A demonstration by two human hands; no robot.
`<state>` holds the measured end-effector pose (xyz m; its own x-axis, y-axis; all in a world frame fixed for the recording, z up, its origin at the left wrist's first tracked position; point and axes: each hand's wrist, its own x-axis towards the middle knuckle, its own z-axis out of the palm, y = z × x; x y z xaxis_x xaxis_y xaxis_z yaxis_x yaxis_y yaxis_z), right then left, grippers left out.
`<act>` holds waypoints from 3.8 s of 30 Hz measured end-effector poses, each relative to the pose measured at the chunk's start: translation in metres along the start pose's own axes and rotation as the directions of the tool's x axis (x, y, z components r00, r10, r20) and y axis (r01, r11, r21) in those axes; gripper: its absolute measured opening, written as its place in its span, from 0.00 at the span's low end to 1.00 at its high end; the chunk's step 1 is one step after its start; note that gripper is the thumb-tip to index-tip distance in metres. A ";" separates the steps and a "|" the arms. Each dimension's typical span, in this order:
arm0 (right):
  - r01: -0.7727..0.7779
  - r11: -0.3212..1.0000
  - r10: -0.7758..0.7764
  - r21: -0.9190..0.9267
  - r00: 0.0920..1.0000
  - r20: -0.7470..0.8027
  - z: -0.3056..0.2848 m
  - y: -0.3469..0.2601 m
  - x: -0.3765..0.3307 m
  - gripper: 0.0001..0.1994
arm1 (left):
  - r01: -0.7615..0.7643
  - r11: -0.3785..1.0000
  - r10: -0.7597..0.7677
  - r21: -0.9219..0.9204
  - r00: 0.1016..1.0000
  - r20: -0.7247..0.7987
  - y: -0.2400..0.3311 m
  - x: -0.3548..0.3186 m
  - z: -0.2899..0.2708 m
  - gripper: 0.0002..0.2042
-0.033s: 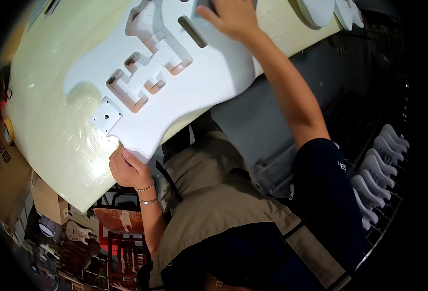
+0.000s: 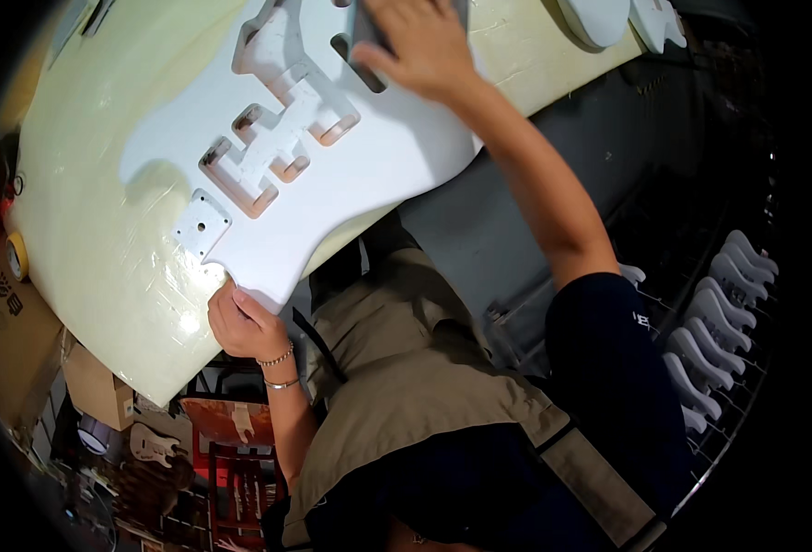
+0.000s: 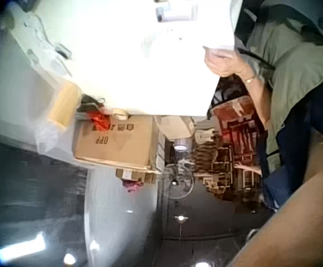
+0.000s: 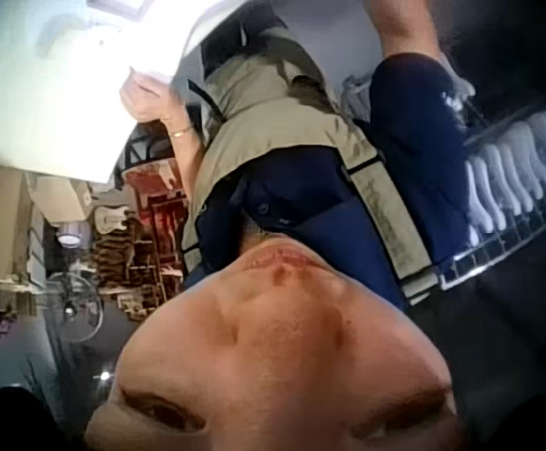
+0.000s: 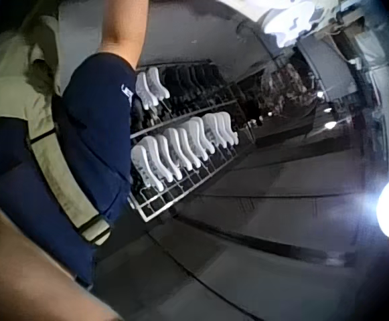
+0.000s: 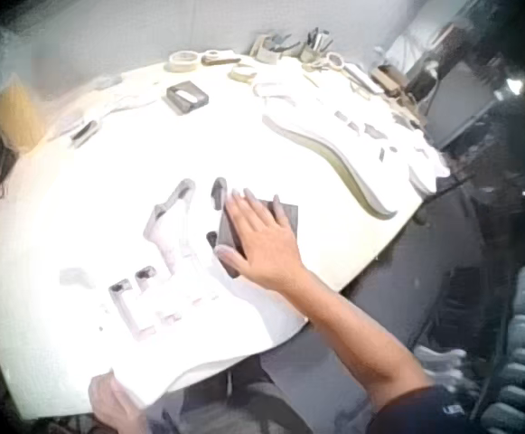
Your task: The person sands white guitar body and neck parts using a sanding block. They retrieve parts from a hanging rack, sand the surfaces and edges on a workbench, and return the finished parts to the rack.
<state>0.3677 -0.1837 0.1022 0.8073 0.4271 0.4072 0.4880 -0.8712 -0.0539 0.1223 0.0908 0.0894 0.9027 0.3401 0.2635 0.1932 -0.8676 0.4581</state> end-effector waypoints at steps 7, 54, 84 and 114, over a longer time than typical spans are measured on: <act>-0.252 0.956 0.247 0.149 0.968 0.051 -0.020 0.038 -0.070 0.33 | -0.040 0.999 0.040 -0.021 0.999 0.027 0.002 0.003 -0.002 0.14; -0.061 0.978 -0.012 0.202 0.940 0.342 -0.052 -0.113 -0.093 0.40 | -0.073 0.991 0.059 -0.111 0.991 -0.124 -0.019 -0.010 -0.010 0.10; 0.596 0.710 -0.701 0.375 0.651 0.291 -0.038 -0.294 -0.067 0.37 | 0.445 0.854 -0.503 -0.270 0.840 -0.204 -0.067 -0.114 0.012 0.31; 0.230 0.881 -0.352 0.414 0.902 0.248 -0.020 -0.217 -0.030 0.40 | 0.191 0.926 -0.282 -0.325 0.924 -0.258 -0.021 -0.043 0.023 0.15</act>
<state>0.2313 -0.0123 0.1201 0.6388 0.7524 0.1607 0.7530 -0.5686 -0.3311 0.0881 0.0863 0.0492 0.6804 0.6523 0.3340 0.2269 -0.6208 0.7504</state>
